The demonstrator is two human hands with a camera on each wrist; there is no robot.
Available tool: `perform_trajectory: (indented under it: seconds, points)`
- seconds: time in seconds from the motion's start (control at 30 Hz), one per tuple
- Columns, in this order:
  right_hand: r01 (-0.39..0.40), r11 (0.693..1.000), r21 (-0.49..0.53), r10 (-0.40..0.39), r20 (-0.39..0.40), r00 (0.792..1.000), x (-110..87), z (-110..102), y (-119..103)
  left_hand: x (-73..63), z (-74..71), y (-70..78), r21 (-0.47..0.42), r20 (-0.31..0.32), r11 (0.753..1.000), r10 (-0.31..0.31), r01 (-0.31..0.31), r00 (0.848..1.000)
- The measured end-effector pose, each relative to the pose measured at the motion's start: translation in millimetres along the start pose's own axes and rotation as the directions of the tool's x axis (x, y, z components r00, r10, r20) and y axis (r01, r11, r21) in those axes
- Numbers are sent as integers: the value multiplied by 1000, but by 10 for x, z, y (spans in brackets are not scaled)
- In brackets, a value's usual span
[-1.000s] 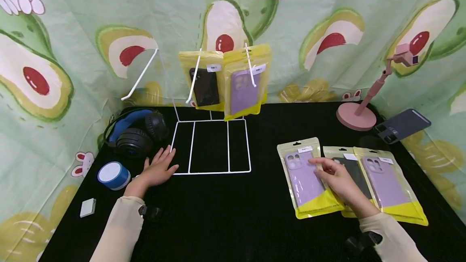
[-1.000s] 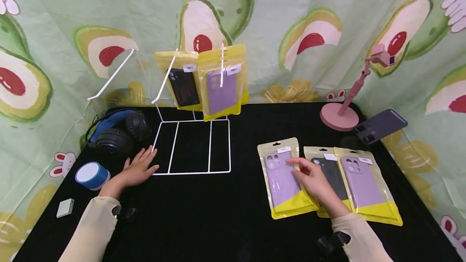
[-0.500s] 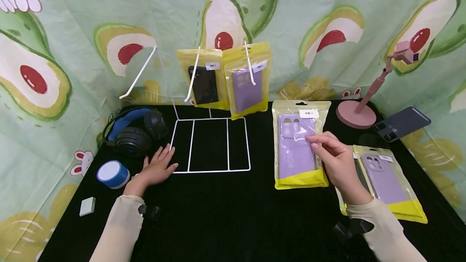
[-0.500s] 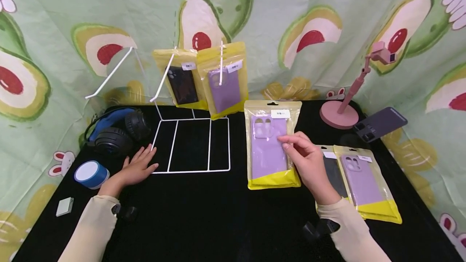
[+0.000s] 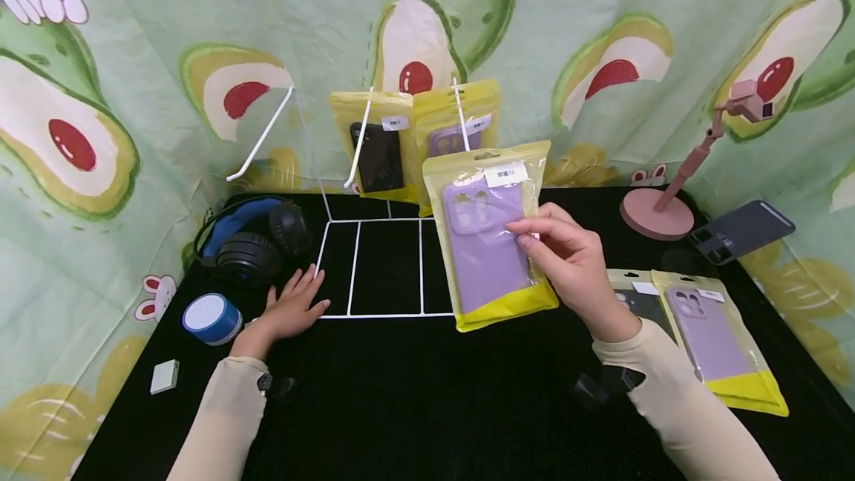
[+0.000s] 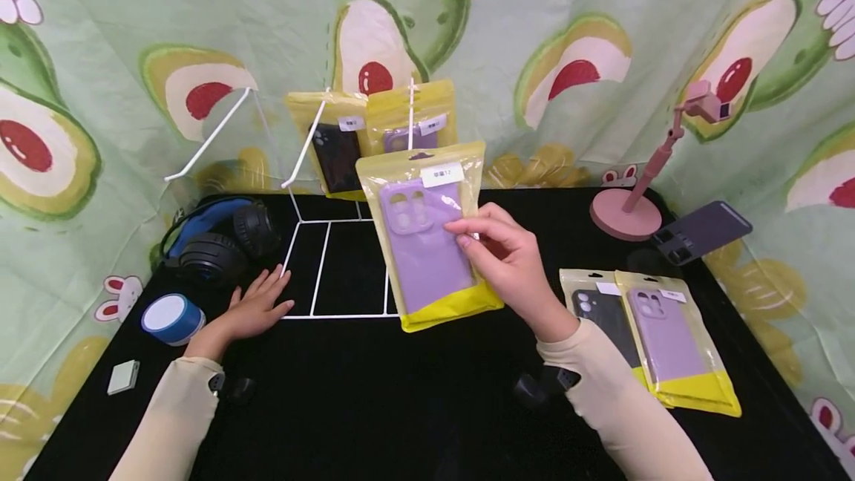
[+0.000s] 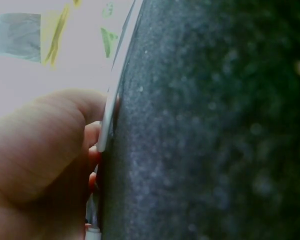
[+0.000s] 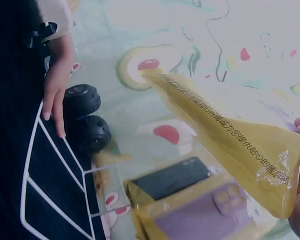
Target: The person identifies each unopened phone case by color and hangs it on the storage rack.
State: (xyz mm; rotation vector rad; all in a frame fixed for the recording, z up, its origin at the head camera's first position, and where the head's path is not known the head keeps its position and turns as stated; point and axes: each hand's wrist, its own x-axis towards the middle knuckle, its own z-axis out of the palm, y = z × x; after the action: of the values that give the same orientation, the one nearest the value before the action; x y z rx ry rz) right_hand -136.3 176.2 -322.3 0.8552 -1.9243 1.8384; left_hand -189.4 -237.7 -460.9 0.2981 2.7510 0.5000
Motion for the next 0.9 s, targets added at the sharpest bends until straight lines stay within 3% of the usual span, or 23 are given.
perform_trajectory:
  seconds: [0.17, 0.57, 0.73, 0.9]
  points:
    - [14, 1000, 3, -14, 13, 1000, 85, 104, 23, -2, 13, -3, -10, -4, 1000, 17, -17, 1000]
    - [-69, 997, -28, 68, -28, 997, 61, 98, 219, -17, 27, -9, -28, -2, 999, 27, -27, 1000]
    - [-143, 990, 5, 143, -62, 988, 200, 93, 387, -16, 16, -25, -32, -3, 999, 26, -26, 1000]
    - [-152, 988, 9, 152, -83, 985, 412, 117, 584, -13, 5, -10, -25, 2, 1000, 9, -9, 1000]
